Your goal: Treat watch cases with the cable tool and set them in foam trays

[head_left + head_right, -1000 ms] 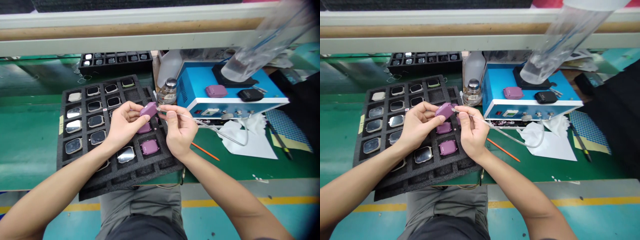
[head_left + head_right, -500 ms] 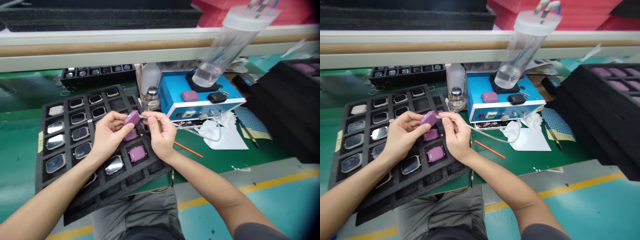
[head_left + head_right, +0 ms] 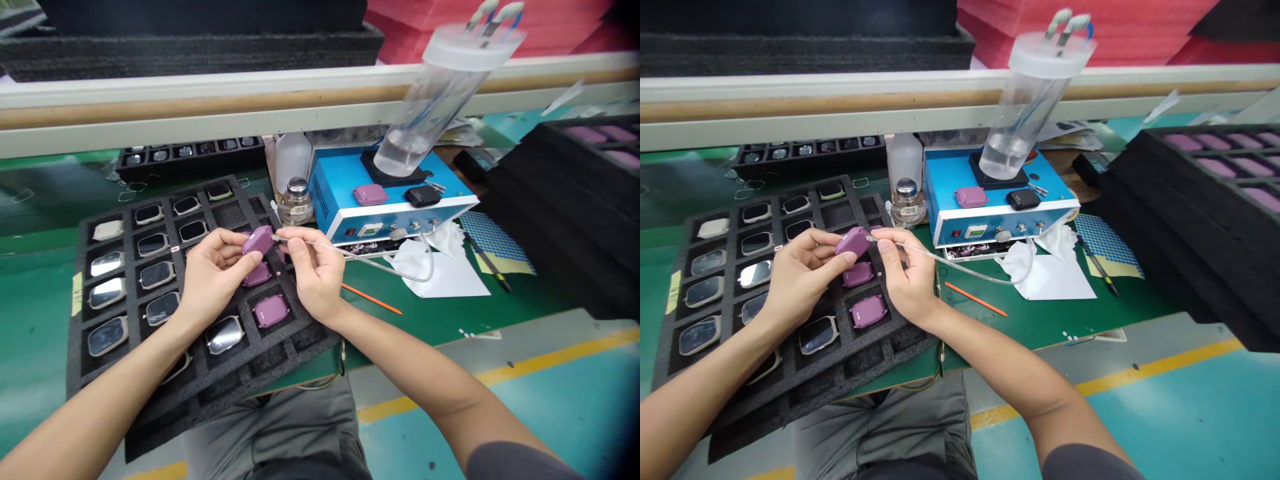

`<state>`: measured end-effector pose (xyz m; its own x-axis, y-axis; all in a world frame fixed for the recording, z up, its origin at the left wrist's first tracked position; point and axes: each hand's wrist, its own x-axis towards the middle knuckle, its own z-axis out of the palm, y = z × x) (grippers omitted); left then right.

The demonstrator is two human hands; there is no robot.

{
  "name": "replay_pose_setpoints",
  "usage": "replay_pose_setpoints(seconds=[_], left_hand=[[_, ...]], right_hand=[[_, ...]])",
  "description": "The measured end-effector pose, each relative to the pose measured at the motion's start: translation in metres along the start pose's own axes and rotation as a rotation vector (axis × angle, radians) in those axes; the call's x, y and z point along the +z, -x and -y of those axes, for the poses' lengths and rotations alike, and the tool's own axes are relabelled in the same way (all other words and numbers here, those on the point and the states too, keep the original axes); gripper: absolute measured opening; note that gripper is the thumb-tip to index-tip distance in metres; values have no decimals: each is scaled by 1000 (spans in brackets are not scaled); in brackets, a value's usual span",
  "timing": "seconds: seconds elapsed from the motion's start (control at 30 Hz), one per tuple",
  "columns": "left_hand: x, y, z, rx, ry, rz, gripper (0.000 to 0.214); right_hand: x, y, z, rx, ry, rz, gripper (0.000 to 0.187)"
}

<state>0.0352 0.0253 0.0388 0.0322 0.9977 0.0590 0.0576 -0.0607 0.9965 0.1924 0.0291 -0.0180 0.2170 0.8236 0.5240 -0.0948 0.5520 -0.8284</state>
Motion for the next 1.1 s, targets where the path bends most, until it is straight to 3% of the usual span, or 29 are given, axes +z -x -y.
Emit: replay_pose_setpoints(seconds=[1.1], left_hand=[[-1, 0, 1, -19, 15, -1, 34]], right_hand=[[0, 0, 1, 21, 14, 0, 24]])
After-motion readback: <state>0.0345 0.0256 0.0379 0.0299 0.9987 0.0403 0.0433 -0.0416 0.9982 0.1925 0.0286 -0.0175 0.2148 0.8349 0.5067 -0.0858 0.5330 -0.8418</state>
